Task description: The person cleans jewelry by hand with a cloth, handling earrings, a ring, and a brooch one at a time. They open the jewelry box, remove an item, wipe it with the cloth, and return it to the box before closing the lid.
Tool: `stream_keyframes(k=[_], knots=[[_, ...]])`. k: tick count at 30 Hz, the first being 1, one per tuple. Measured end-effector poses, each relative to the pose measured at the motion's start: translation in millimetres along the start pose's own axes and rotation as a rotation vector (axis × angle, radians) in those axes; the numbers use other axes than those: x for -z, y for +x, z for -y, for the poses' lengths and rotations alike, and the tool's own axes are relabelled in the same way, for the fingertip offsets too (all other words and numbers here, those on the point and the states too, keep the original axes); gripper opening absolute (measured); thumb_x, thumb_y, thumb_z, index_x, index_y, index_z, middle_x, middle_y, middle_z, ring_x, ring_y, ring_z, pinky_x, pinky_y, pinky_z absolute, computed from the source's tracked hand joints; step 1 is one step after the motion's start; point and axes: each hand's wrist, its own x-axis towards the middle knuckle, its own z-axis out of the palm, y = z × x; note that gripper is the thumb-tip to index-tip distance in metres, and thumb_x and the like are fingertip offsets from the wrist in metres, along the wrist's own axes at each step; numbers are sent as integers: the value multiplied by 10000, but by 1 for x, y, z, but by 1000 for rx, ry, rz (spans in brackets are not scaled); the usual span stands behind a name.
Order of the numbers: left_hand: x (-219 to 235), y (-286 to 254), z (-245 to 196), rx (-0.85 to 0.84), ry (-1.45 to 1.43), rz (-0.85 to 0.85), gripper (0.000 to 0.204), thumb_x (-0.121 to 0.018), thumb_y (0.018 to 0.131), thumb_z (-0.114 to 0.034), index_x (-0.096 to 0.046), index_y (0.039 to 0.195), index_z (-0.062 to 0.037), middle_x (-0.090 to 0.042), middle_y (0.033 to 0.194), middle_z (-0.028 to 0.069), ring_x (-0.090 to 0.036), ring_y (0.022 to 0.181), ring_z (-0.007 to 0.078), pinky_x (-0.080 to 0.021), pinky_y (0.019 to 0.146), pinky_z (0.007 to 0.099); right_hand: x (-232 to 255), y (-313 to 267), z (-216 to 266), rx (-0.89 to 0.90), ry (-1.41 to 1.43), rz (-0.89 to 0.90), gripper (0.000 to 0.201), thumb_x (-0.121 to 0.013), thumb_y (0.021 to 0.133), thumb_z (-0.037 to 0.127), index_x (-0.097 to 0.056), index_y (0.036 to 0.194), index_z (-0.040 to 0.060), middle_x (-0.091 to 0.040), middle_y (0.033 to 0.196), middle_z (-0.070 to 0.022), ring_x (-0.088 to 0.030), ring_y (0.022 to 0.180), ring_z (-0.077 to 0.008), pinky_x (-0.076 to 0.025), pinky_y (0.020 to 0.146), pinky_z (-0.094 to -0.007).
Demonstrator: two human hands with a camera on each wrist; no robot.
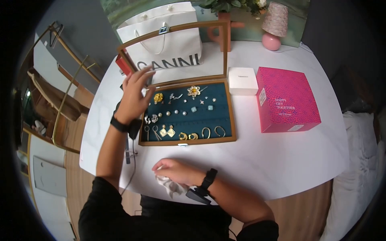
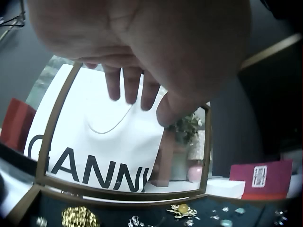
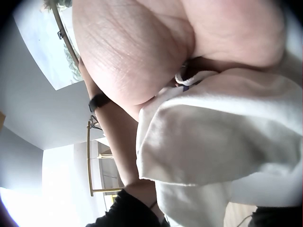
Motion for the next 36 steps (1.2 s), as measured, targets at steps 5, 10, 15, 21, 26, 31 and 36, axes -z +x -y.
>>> stream_keyframes(k=[5, 10, 15, 21, 26, 31, 36], knots=[[7, -70, 4, 214, -66, 50, 318, -801, 931, -123, -763, 1247, -127, -702, 1341, 60, -629, 1270, 311, -382, 1153, 478, 1, 2, -1, 7, 68, -18, 292, -680, 1109, 161, -669, 1360, 10, -748, 1153, -101, -710, 1044, -140, -567, 917, -284], [10, -110, 9, 259, -149, 116, 227, -843, 889, -96, -788, 1107, -132, -673, 1201, 71, -615, 1143, 304, -413, 1046, 456, -2, 0, 4, -13, 73, -37, 288, -647, 1130, 145, -656, 1388, 17, -735, 1128, -62, -684, 1022, -108, -547, 888, -267], [17, -124, 7, 263, -215, 240, 202, -863, 870, -112, -768, 1046, -146, -647, 1122, 68, -586, 1130, 313, -381, 1017, 455, -2, 0, 7, -49, 70, -36, 285, -613, 1147, 120, -640, 1414, 24, -719, 1102, -32, -659, 993, -81, -530, 862, -247], [14, -130, 15, 264, -199, 254, 246, -885, 847, -118, -717, 1025, -146, -652, 1113, 52, -595, 1125, 305, -379, 968, 450, -5, -4, 16, -80, 15, -66, 294, -591, 1154, 101, -636, 1435, 28, -704, 1072, -22, -645, 975, -67, -525, 851, -242], [12, -132, 19, 247, -248, 219, 210, -865, 878, -92, -705, 1006, -135, -676, 1036, 48, -640, 1026, 289, -395, 945, 430, -2, -5, 18, -79, 29, -48, 292, -638, 1133, 117, -656, 1415, 44, -699, 1091, -3, -636, 995, -52, -522, 875, -225], [28, -120, -7, 550, -715, 232, 154, -839, 955, -57, -706, 1033, -58, -756, 934, 71, -732, 900, 197, -541, 874, 372, -5, -14, 34, 41, -17, -148, 305, -649, 1112, 87, -645, 1414, 40, -665, 1079, 16, -616, 966, -44, -514, 840, -224], [9, -133, -38, 481, -1305, 222, 103, -769, 1032, 5, -671, 1065, 0, -772, 1052, 77, -749, 989, 135, -594, 884, 280, -2, -23, 30, 440, 359, -295, 259, -584, 1107, 90, -606, 1360, 37, -635, 1004, -47, -596, 838, -113, -504, 787, -292]])
